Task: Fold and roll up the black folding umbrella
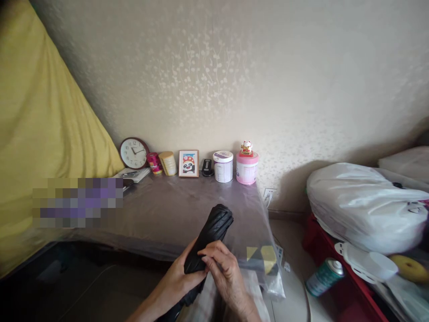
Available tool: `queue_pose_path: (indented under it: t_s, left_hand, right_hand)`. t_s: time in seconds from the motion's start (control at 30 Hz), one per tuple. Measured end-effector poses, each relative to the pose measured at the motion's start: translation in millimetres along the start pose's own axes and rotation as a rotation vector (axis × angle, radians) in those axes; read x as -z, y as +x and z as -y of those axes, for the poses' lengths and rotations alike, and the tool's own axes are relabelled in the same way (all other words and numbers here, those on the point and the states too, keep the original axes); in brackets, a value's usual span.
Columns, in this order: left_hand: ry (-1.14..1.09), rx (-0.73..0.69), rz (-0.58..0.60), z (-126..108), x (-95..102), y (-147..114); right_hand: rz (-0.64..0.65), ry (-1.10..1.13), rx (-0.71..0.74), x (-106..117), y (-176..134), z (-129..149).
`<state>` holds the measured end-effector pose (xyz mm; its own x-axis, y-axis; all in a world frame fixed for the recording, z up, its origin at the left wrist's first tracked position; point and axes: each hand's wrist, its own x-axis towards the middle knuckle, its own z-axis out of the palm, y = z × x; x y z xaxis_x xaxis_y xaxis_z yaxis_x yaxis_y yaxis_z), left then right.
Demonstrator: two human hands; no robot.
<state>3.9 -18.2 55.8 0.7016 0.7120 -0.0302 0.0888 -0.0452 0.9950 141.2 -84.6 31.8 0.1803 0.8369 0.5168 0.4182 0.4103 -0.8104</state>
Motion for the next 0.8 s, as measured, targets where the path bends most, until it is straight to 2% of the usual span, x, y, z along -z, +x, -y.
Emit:
queue_pose_path:
  t_s: [0.13,0.2,0.3,0.37,0.43,0.57,0.7,0.8]
  left_hand:
    - [-0.156,0.050,0.028,14,-1.7,3]
    - [-0.220,0.149,0.055,17,-1.3,2]
    - [-0.284,0.343,0.103,16,0.9,-1]
    - [-0.321,0.398,0.102,14,2.0,-3]
    - [-0.353,0.392,0.084,13,1.6,-5]
    - [-0.347,0.354,0.069,12,-4.8,-4]
    - [-0.191,0.156,-0.016,15,-10.9,0]
    - [0.113,0.055,-0.106,23,-10.5,2]
  right_hand:
    - [-0.108,-0.134,0.032,-8,2,1]
    - [-0.180,-0.190,0.012,-13,1,0]
    - [-0.346,-0.243,-0.062,-17,-1,-9]
    - [-0.459,-0.211,-0.166,-19,-1,-16]
    - [-0.500,-0.071,-0.318,-21,1,-21]
    - [-0.469,0.195,-0.571,-27,8,-20]
    - [-0.495,0.238,-0.652,-34,15,-14]
    - [-0.526,0.260,-0.617,-38,21,-14]
